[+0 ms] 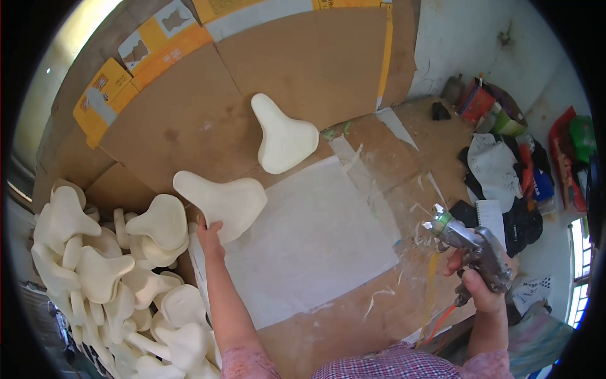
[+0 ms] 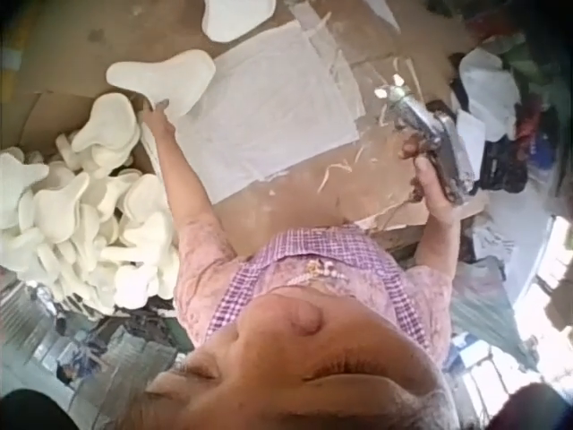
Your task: Sorting and arranging white foam saddle padding components from a bag onto a workbench.
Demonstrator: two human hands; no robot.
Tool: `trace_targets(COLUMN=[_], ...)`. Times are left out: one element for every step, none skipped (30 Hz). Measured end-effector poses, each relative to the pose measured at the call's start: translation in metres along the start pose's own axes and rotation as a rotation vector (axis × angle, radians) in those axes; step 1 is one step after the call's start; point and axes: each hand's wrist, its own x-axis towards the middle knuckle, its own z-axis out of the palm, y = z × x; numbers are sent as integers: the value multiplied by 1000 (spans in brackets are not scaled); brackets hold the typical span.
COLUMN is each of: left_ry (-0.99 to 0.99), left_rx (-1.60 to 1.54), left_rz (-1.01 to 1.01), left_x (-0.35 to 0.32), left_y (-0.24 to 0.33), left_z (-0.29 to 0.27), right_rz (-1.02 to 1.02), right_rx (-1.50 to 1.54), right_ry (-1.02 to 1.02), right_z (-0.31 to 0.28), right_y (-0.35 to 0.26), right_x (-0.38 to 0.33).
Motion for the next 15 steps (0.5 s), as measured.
trace_targets(left_ry=[48, 95, 97, 33, -32, -93, -152, -274, -399, -365, -338, -393, -429, -431, -444], left_rx=[-16, -33, -31, -82, -135, -123, -111, -86, -63, 98, 246, 344, 459, 544, 627], left_rz=[22, 42, 44, 16, -14, -35, -57, -46, -37, 59, 156, 202, 245, 287, 321], left_x=[1, 3, 6, 11, 18, 22, 28, 39, 52, 60, 65, 71, 76, 85, 87], left_y=[2, 2, 7, 9, 10, 14, 18, 17, 14, 11, 8, 9, 13, 16, 14], left_z=[-5, -7, -3, 15, 35, 56, 79, 94, 110, 129, 157, 175, 179, 176, 173], right_rz=[2, 81, 157, 198, 198, 251, 305, 284, 290, 277, 256, 237, 234, 254, 279], right_rx=[10, -105, -225, -247, -260, -185, -109, -35, -34, -25, -30, -12, 8, 16, 17], right_ry=[0, -45, -93, -120, -113, -88, -65, -52, -64, -28, 15, 11, -31, -2, 33], right_z=[0, -1, -3, -6, -7, -8, -7, -3, -1, 2, 0, -4, -2, 1, 2], right_y=[3, 7, 10, 16, 18, 24, 28, 30, 33, 38, 39, 48, 52, 55, 58], right_x=[3, 6, 9, 12, 13, 14, 15, 17, 16, 15, 14, 11, 9, 6, 2])
